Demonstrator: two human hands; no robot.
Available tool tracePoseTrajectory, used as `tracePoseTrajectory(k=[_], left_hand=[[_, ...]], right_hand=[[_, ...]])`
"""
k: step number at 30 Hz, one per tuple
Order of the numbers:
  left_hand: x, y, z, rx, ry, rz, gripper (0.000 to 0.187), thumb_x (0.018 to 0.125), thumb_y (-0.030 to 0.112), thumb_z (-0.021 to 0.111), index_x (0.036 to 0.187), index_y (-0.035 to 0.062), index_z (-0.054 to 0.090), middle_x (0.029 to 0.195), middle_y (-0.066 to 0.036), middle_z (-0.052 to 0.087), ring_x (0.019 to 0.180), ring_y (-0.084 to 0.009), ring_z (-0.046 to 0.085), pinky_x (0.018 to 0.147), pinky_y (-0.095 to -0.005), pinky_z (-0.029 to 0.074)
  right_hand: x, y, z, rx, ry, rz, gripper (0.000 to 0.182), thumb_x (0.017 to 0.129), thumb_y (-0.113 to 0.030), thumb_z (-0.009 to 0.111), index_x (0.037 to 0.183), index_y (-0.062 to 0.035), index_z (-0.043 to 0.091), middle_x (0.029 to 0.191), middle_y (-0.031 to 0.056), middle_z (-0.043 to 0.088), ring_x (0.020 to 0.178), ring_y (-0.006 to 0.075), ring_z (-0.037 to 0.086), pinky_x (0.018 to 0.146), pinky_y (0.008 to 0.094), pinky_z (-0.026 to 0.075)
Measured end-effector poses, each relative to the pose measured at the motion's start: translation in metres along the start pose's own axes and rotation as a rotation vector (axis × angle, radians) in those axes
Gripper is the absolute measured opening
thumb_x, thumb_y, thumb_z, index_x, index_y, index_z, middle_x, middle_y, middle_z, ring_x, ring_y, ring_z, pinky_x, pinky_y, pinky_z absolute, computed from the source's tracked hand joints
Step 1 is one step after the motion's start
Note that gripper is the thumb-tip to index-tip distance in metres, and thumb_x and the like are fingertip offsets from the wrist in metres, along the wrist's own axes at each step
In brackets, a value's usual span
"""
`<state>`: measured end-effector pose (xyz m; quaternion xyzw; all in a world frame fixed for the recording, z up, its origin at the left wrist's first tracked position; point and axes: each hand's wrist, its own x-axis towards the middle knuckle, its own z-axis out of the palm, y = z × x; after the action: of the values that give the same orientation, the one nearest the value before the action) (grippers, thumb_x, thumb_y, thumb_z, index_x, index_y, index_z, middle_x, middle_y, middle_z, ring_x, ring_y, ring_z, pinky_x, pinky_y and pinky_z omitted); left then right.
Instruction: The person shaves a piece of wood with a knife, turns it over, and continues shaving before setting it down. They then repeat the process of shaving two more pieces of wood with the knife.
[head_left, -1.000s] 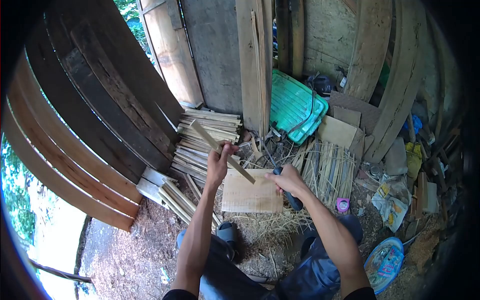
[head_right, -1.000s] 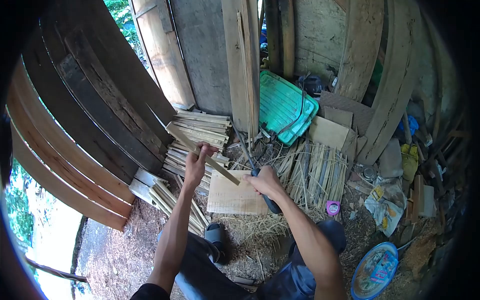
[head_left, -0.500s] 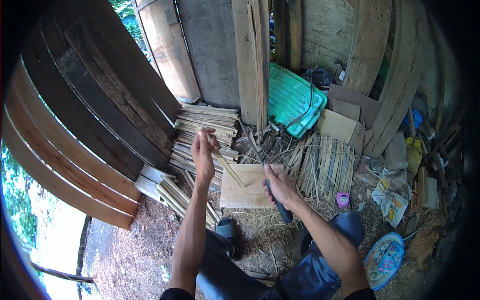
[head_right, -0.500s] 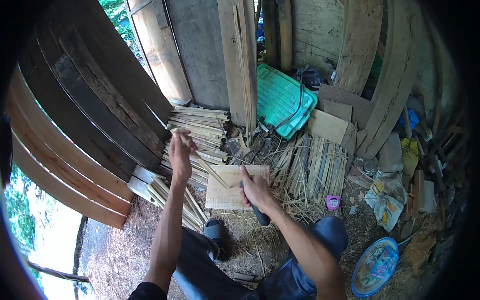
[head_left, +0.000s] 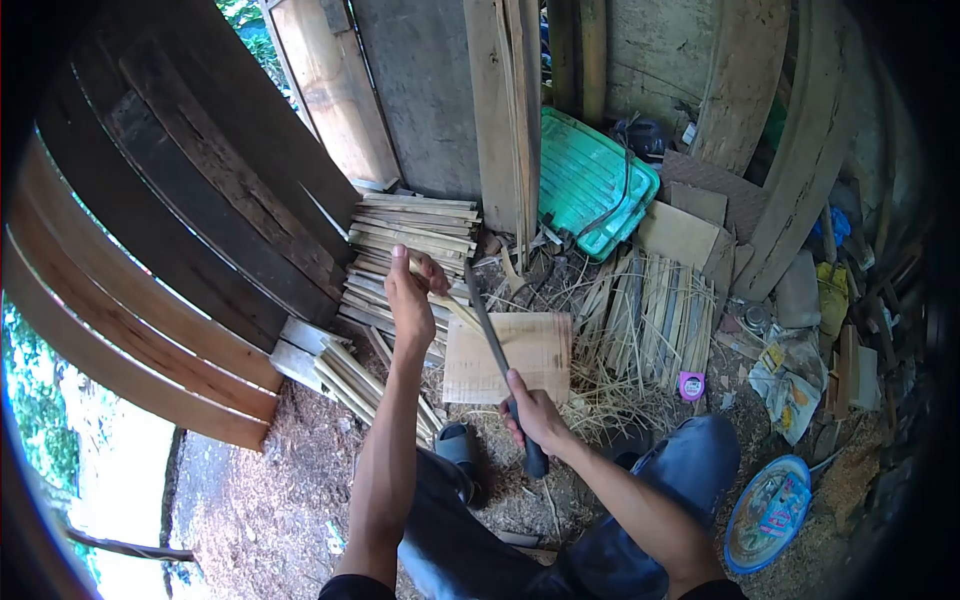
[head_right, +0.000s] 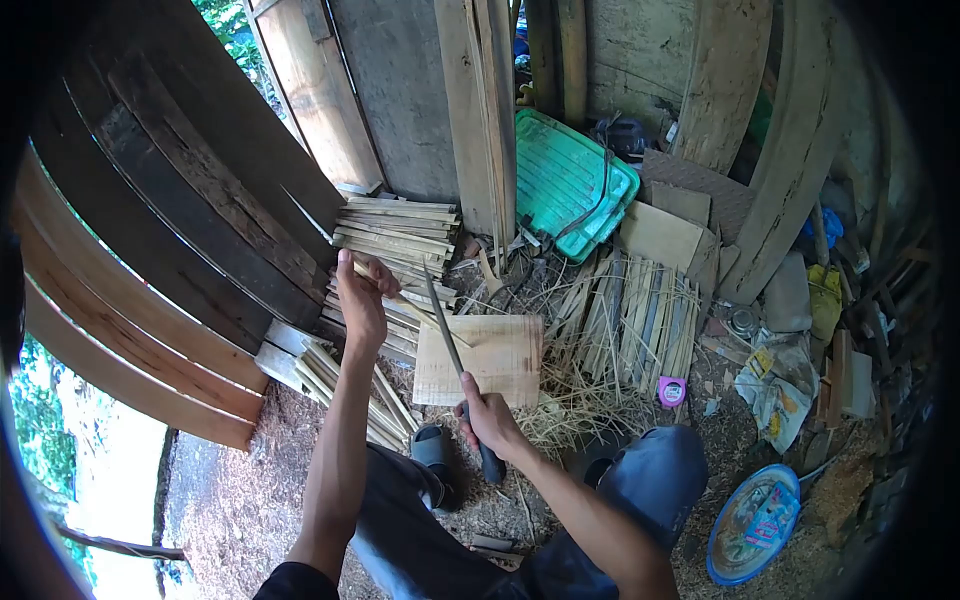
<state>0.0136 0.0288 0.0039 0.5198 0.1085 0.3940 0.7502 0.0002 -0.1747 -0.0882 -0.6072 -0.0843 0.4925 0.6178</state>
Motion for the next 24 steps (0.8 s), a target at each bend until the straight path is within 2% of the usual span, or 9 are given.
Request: tracePoseTrajectory(k=[1,5,7,10,13,19,21,23,24], left_hand=[[-0.001,0.001,0.0,0.019,0.021,0.01,0.049,0.095,0.047,0.035,0.068,0.0063,0.042,0.055,0.0,0.036,0.051,-0.0102,0.033,0.051,-0.0244,0.029],[0.01,-0.005,-0.014,-0.025,0.036,-0.034,0.049,0.094,0.049,0.036,0.069,0.0068,0.042,0.054,0.001,0.034,0.05,-0.0086,0.032,0.05,-0.0233,0.028],[0.008,-0.003,-0.011,-0.039,0.081,-0.049,0.05,0.093,0.051,0.037,0.069,0.0075,0.042,0.055,0.002,0.034,0.05,-0.0075,0.031,0.05,-0.023,0.027],[0.011,-0.007,-0.01,0.004,0.068,-0.045,0.052,0.091,0.056,0.038,0.068,0.0099,0.039,0.057,0.003,0.032,0.052,-0.0088,0.029,0.051,-0.0239,0.025],[0.008,-0.009,-0.003,0.065,0.015,-0.039,0.054,0.09,0.058,0.036,0.065,0.0108,0.035,0.059,0.002,0.029,0.053,-0.0101,0.026,0.053,-0.0249,0.024],[0.004,-0.014,0.003,0.091,0.008,0.032,0.052,0.093,0.054,0.035,0.062,0.0116,0.035,0.057,0.003,0.032,0.054,-0.0074,0.03,0.05,-0.0234,0.025],[0.001,-0.015,0.002,0.116,0.013,0.03,0.052,0.093,0.053,0.035,0.062,0.0119,0.035,0.058,0.003,0.033,0.054,-0.007,0.031,0.05,-0.0232,0.025],[0.002,-0.017,0.004,0.106,0.036,0.077,0.052,0.094,0.053,0.034,0.062,0.0117,0.036,0.057,0.003,0.034,0.053,-0.007,0.031,0.049,-0.0233,0.025],[0.001,-0.016,0.004,0.101,0.06,0.094,0.052,0.094,0.053,0.034,0.062,0.0116,0.036,0.057,0.003,0.034,0.052,-0.0072,0.031,0.049,-0.0233,0.025]], right_hand=[[0.005,0.006,0.0,-0.002,0.004,0.164,0.062,0.088,-0.062,0.035,0.072,-0.0041,0.049,0.05,-0.0003,0.042,0.038,0.0087,0.039,0.036,0.0243,0.036],[0.014,0.013,-0.006,0.197,0.034,0.221,0.063,0.087,-0.064,0.034,0.07,-0.0048,0.047,0.05,0.0008,0.043,0.037,0.0111,0.041,0.036,0.0264,0.037],[0.005,0.002,-0.003,0.217,0.006,0.173,0.064,0.087,-0.065,0.033,0.07,-0.0048,0.047,0.049,0.0009,0.042,0.036,0.0113,0.04,0.035,0.0268,0.037],[0.001,0.0,0.004,0.214,0.078,-0.142,0.063,0.086,-0.066,0.033,0.068,-0.0065,0.045,0.047,0.0005,0.041,0.035,0.0103,0.037,0.034,0.0257,0.034],[-0.001,-0.005,-0.002,-0.026,-0.022,0.112,0.063,0.087,-0.064,0.035,0.064,-0.006,0.045,0.047,0.0012,0.041,0.035,0.0109,0.039,0.034,0.0258,0.035],[-0.005,-0.017,0.002,0.03,-0.035,0.027,0.066,0.087,-0.065,0.031,0.064,-0.0048,0.047,0.047,0.0008,0.041,0.035,0.0103,0.039,0.034,0.0254,0.036],[-0.007,-0.017,0.006,0.08,0.029,-0.116,0.067,0.087,-0.066,0.03,0.064,-0.0048,0.047,0.047,0.0006,0.041,0.034,0.0101,0.039,0.034,0.0254,0.037],[0.0,-0.003,0.003,0.052,0.027,-0.095,0.067,0.088,-0.065,0.03,0.064,-0.0051,0.047,0.047,0.0005,0.041,0.035,0.01,0.039,0.034,0.0258,0.037],[0.0,-0.001,0.002,0.006,0.005,0.044,0.066,0.087,-0.066,0.029,0.064,-0.0059,0.045,0.047,-0.0002,0.04,0.035,0.0101,0.039,0.034,0.0258,0.036]])
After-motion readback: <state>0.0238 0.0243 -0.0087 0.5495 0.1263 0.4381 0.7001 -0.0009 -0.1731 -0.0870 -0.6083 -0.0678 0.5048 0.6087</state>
